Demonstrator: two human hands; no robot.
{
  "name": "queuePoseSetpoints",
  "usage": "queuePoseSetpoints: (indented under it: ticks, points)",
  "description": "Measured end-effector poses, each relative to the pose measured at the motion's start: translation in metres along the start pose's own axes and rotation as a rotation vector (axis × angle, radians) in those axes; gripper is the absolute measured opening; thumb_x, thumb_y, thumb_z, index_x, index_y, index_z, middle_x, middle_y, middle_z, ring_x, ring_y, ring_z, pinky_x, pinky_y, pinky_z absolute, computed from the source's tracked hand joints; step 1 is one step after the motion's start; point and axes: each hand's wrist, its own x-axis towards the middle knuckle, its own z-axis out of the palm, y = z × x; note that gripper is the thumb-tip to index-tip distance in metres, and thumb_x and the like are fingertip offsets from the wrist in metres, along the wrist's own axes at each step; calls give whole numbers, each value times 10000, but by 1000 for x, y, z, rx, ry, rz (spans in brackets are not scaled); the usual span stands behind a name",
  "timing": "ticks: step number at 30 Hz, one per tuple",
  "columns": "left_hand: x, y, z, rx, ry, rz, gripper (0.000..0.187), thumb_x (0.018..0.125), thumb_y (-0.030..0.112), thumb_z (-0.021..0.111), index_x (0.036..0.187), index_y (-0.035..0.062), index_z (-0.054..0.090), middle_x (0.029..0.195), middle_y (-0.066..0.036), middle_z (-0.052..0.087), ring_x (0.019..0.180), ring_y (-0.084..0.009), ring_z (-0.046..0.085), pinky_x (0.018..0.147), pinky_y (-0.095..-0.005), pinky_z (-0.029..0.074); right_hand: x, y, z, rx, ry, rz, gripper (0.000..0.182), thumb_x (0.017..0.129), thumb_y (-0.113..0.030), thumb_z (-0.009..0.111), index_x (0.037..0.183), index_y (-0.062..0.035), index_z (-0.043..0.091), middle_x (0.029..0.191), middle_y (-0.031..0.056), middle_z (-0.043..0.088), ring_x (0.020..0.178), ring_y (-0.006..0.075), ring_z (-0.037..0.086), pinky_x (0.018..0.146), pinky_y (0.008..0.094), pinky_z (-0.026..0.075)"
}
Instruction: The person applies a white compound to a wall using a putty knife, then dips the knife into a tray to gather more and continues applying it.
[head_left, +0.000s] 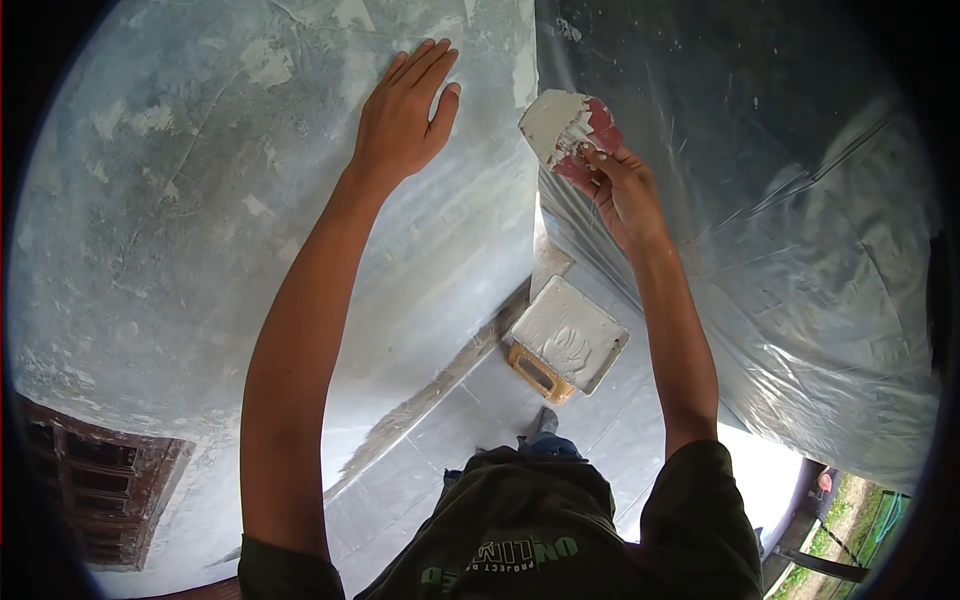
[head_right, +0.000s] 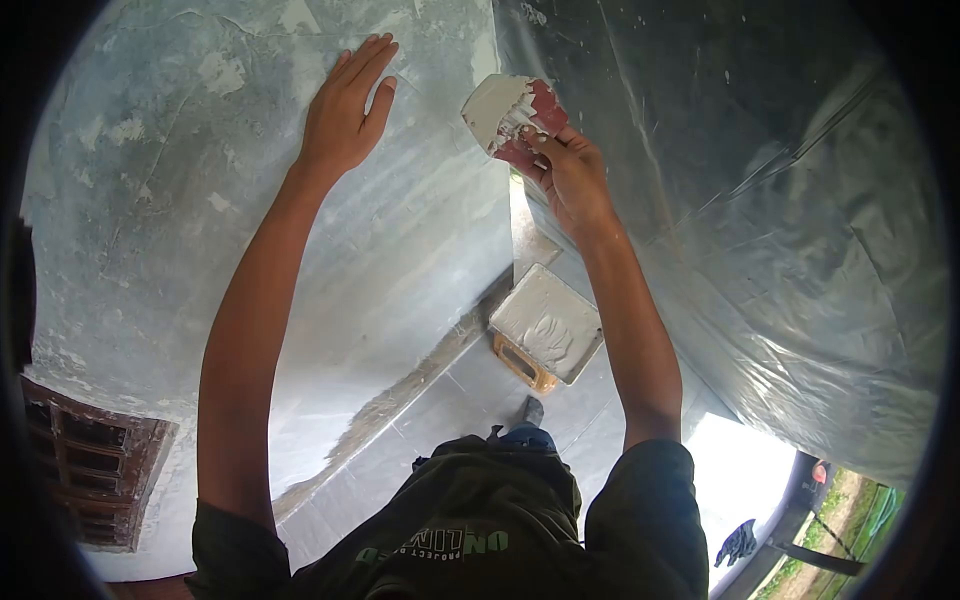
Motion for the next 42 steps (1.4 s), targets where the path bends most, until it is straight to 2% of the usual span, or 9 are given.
queuePoseSetpoints:
  ticks: [14, 20, 21, 24, 32, 35, 37, 40, 42]
  points:
    - [-185, 160, 188, -571, -552, -588, 406, 1068, 240, 433, 1381, 17, 564, 1466, -159, 551, 1383, -322, 497, 1187, -437, 384, -95, 200, -224, -159, 340, 518, 284, 942, 29, 605, 1222, 55, 644, 1147, 138, 706, 964, 215, 717, 916, 347, 623]
    - [-274, 199, 227, -663, -716, -743, 408, 1056, 226, 438, 1370, 6, 578, 1440, -190, 569, 1361, -342, 520, 1135, -424, 430, -174, 309, -300, -871, 329, 736, 247, 839, -79, 687, 1000, 107, 709, 902, 179, 741, 875, 225, 737, 728, 329, 562]
    - [-287, 205, 231, -683, -731, -755, 405, 1054, 224, 444, 1365, 4, 583, 1433, -193, 574, 1352, -347, 527, 1122, -421, 440, -184, 317, -299, -865, 335, 757, 247, 839, -79, 687, 1000, 107, 709, 902, 179, 741, 875, 225, 737, 728, 329, 562]
    - [-322, 223, 254, -716, -777, -802, 392, 1046, 213, 461, 1355, 9, 593, 1425, -194, 580, 1327, -354, 549, 1106, -425, 453, -208, 354, -300, -1213, 236, 535, 228, 846, -70, 648, 1025, 43, 730, 882, 240, 653, 836, 398, 680, 776, 462, 548]
    - [-402, 249, 264, -807, -910, -879, 399, 1043, 208, 465, 1363, 2, 585, 1426, -215, 573, 1329, -362, 545, 1111, -427, 444, -245, 447, -274, -1504, 71, 572, 309, 864, -12, 576, 1122, -42, 743, 1032, 161, 607, 1016, 375, 625, 831, 477, 572]
    - [-426, 251, 262, -827, -963, -907, 405, 1045, 206, 459, 1365, -11, 580, 1431, -220, 568, 1347, -359, 530, 1124, -423, 431, -259, 468, -262, -1644, -2, 670, 107, 839, -1, 616, 871, -47, 707, 1067, 109, 583, 1072, 327, 600, 813, 417, 615]
    - [-437, 249, 259, -833, -988, -911, 408, 1047, 204, 454, 1367, -18, 577, 1432, -223, 566, 1356, -358, 522, 1131, -422, 424, -268, 469, -255, -1643, 45, 579, 54, 842, -3, 629, 847, -46, 662, 1061, 106, 580, 1072, 318, 597, 799, 398, 623]
    - [-446, 245, 257, -851, -992, -927, 412, 1051, 198, 440, 1368, -30, 571, 1433, -223, 565, 1362, -358, 517, 1141, -422, 413, -281, 450, -252, -1602, -55, 619, 182, 828, 34, 613, 990, -23, 673, 1074, 118, 598, 1057, 336, 616, 778, 391, 625]
    - [-448, 243, 258, -839, -998, -936, 415, 1053, 199, 431, 1372, -29, 567, 1432, -228, 564, 1365, -359, 514, 1145, -424, 409, -278, 433, -258, -1297, -21, 561, 258, 871, 37, 600, 1121, 4, 651, 1108, 100, 631, 1011, 311, 651, 801, 392, 631]
